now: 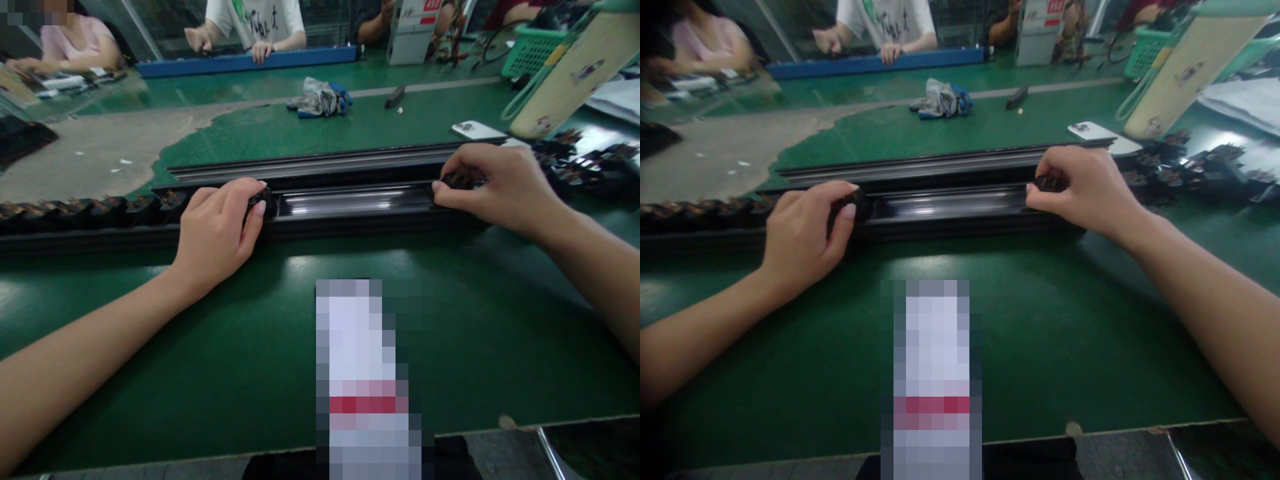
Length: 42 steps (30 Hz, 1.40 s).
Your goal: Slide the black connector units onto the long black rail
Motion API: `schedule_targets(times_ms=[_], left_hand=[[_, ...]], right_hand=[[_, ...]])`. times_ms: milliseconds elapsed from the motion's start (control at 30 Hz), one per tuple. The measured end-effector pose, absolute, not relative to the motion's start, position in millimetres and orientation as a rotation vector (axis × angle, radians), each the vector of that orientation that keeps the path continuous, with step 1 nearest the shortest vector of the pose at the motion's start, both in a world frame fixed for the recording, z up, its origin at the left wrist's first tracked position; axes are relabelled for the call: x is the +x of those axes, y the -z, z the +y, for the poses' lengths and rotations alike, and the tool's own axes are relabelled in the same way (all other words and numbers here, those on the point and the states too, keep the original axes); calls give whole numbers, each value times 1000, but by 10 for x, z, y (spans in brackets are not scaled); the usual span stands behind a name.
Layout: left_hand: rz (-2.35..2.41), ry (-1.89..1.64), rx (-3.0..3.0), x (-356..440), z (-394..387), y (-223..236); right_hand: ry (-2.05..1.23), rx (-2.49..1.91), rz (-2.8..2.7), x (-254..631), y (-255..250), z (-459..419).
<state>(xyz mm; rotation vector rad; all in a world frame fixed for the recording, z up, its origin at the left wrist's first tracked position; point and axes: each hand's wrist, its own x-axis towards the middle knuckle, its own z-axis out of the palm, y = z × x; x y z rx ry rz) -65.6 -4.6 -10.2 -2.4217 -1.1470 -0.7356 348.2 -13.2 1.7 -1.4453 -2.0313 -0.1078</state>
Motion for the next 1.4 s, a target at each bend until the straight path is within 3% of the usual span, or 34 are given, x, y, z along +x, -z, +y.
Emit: schedule_targets(times_ms=[900, 1400], left_hand=[[-1122, 728, -2400, -655, -46, 105], [-1060, 740, -2374, -662, -26, 124]], right_hand=[[33, -1512, -2068, 3527, -65, -103], [154, -1513, -2072, 3486, -45, -137]])
